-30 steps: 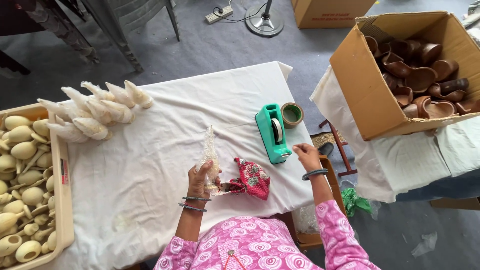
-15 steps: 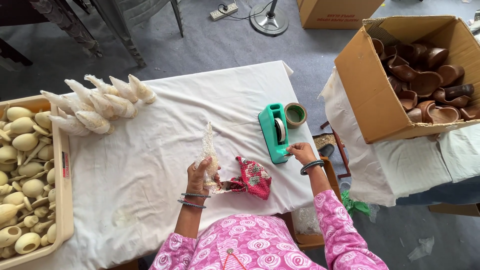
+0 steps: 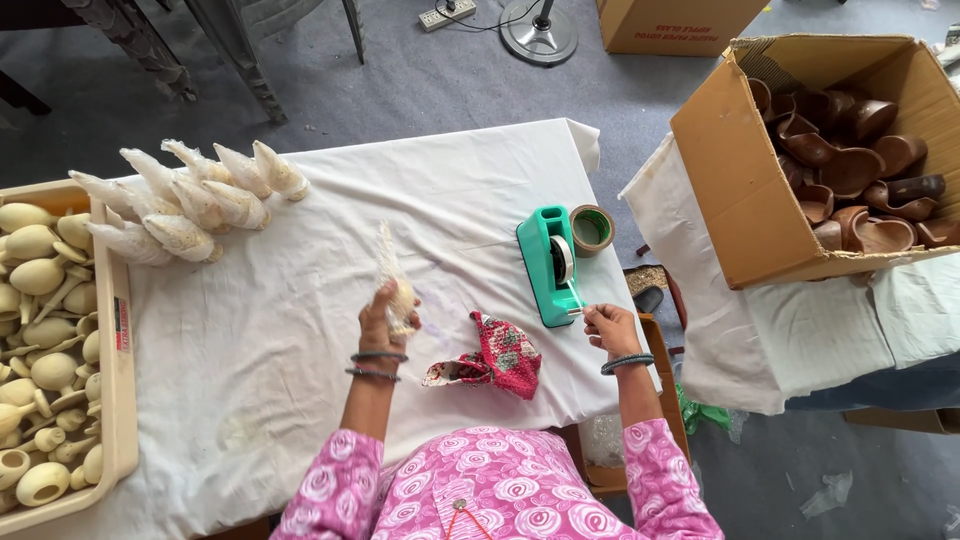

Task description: The person wraps small ceramic objects individually in bubble wrap. They pick up each ceramic piece, place it on a sheet of bubble wrap, fold the wrap around it, and secure it with tape from a dispenser. The wrapped items are then placed in a row on the table.

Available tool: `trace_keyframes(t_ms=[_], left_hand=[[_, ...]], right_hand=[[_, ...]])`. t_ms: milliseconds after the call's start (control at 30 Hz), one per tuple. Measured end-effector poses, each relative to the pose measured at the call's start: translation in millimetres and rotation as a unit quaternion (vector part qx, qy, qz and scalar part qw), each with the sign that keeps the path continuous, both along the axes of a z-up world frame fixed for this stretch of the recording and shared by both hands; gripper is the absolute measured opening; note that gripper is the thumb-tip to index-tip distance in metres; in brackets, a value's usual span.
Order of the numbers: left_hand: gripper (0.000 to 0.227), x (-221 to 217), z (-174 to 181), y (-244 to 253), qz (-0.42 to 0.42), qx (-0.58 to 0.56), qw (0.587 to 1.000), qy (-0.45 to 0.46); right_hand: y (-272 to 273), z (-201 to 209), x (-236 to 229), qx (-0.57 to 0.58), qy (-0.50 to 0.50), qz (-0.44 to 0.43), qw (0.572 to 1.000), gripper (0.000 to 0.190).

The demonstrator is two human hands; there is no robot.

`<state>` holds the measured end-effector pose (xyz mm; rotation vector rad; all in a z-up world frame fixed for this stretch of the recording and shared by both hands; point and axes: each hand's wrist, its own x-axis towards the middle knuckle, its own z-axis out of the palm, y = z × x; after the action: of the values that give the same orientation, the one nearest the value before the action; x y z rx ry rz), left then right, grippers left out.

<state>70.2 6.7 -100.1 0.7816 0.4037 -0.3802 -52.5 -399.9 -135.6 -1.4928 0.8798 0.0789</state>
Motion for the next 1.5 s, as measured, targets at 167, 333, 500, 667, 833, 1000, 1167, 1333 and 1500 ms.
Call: trace_keyframes(t_ms=[167,333,500,667,833,1000,1167,1333,1500], left_hand=[[0.059,25,6,4,0.036,0.002,0.999,0.000],[0.060,21,15,2,0.036,0.013,0.999,0.010],[0.059,10,2,3,0.023,-0.015,1.000,0.015],[0.056,-6,8,-8,0.018,-0.026,0.999,0.007],[0.055,-16,12,-16,0.046,-0.015,0.999,0.005],[0.052,-20,35,-20,0.000,-0.035,0.999,-0.030],[0.047,-27,40,-18,0.008,-0.035,0.999,-0.038],[0.044,-29,28,-22,0.033,0.011,0.998,-0.051],[0.040,-26,42,-32,-0.013,0.030,0.997,-0.072]], right_hand=[[15,-1,-13,0.060,-0.022,-0.052,0.997,0.013],[18,-11,-20,0.109,-0.040,-0.079,0.990,0.013],[-2,-30,-16,0.041,-0.064,0.000,0.997,0.014],[-29,-47,-8,-0.023,-0.029,0.058,0.998,0.019],[-38,-31,12,-0.103,-0.003,0.137,0.985,0.021],[-66,-45,20,-0.114,0.050,0.125,0.984,0.024],[-74,-44,17,-0.318,0.176,0.233,0.902,0.016],[-80,-41,-16,-0.253,0.247,0.232,0.906,0.017],[57,88,47,-0.109,-0.137,0.326,0.929,0.021]])
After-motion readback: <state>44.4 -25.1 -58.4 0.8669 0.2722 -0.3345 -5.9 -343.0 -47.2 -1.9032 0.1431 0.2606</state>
